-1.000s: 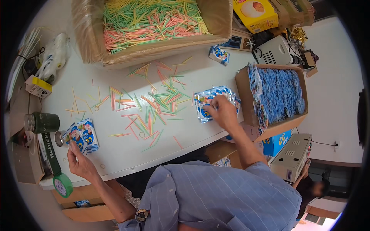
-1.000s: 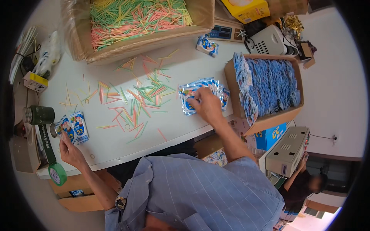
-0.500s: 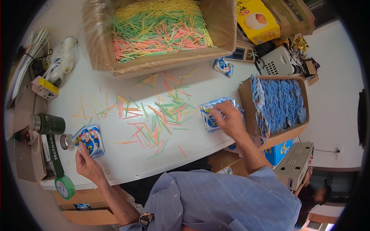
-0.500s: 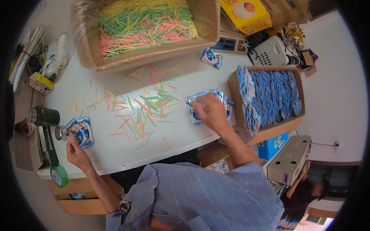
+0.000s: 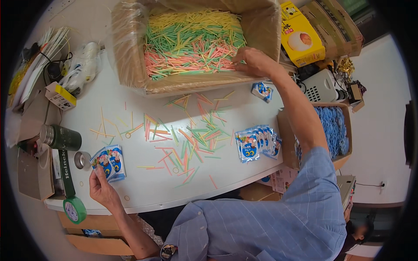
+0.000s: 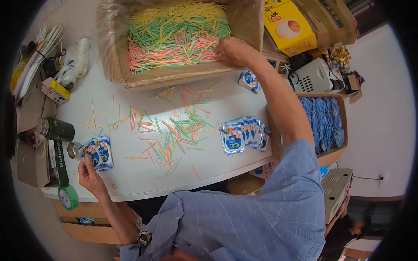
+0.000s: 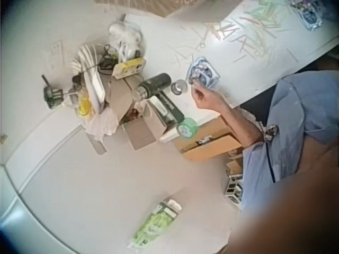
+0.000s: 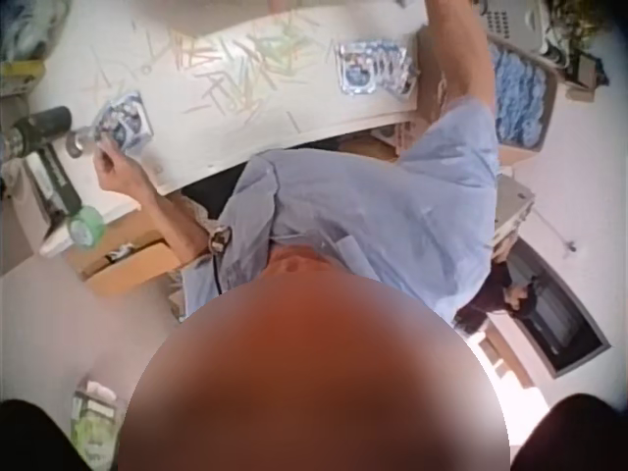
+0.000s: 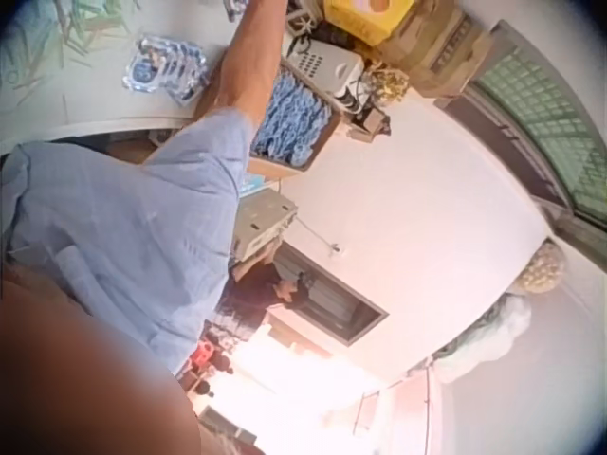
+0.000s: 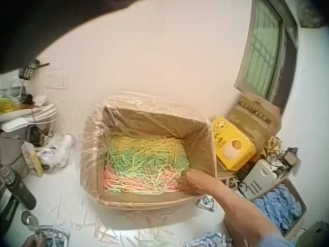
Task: Bundling groups of colored straws into plastic packaging.
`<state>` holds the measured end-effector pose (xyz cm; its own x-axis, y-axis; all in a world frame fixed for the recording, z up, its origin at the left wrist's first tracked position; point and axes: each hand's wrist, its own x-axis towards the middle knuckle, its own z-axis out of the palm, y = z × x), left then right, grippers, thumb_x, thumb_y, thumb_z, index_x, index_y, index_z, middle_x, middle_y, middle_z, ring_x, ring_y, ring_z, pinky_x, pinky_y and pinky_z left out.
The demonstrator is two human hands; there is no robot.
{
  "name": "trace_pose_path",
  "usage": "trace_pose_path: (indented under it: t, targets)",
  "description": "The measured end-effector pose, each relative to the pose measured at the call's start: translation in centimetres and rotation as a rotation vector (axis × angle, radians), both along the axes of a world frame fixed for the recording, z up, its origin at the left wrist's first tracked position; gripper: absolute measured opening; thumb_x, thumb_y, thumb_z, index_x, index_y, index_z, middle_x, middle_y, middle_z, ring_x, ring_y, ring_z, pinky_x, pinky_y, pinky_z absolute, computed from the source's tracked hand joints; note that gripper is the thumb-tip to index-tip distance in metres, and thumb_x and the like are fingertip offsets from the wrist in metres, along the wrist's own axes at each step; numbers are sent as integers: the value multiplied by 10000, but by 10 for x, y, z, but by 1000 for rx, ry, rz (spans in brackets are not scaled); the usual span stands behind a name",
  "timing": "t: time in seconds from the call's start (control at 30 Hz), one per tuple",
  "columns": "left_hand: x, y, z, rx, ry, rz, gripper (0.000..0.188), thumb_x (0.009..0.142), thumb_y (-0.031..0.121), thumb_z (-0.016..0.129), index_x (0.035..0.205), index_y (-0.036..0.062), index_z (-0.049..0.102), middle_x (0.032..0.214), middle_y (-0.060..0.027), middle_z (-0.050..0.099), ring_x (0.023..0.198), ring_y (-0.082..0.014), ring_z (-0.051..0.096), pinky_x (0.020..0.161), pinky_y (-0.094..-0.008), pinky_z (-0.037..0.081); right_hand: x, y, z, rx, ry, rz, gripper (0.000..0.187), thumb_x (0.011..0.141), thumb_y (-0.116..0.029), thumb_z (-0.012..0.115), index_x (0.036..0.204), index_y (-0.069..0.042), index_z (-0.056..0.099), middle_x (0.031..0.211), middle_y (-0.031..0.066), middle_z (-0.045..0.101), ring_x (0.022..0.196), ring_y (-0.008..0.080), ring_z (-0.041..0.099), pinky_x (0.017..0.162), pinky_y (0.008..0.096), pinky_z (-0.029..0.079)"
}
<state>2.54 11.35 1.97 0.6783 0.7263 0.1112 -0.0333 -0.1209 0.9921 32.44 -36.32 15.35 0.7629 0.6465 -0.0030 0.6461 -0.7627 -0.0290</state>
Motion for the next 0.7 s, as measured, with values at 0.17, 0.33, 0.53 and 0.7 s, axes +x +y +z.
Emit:
trace_pose_path:
  t: [0.17,0.33,0.53,0.7]
  targets:
    - [-1,3,1,17,42,24,243,998,181,649,1059,-49,700,928,-50,714,799,-60,619,725,-202,508,18,2,-13,-105,40,62,286,850,-154,705,1120,-61,696,1096,152,640,1052,350,607,905,454,490]
    - [5,-2,-4,-13,22,6,236,979,158,673,1084,-52,696,949,-79,727,804,-73,645,731,-210,533,29,1,-24,-120,11,130,235,847,-159,693,1051,-44,674,1062,139,623,1083,329,586,932,435,460]
    - [6,-10,-2,-16,19,3,247,983,177,671,1067,-53,695,935,-64,717,806,-70,631,739,-209,521,34,-2,-29,-137,-14,152,209,881,-213,668,983,-31,649,1005,127,597,1047,321,575,908,444,448]
    - [-2,-7,-2,12,29,6,269,985,203,673,1058,-55,694,928,-60,712,808,-71,624,750,-213,514,40,-3,-34,-106,19,166,215,915,-236,636,966,-27,640,985,144,590,1026,337,577,878,438,457]
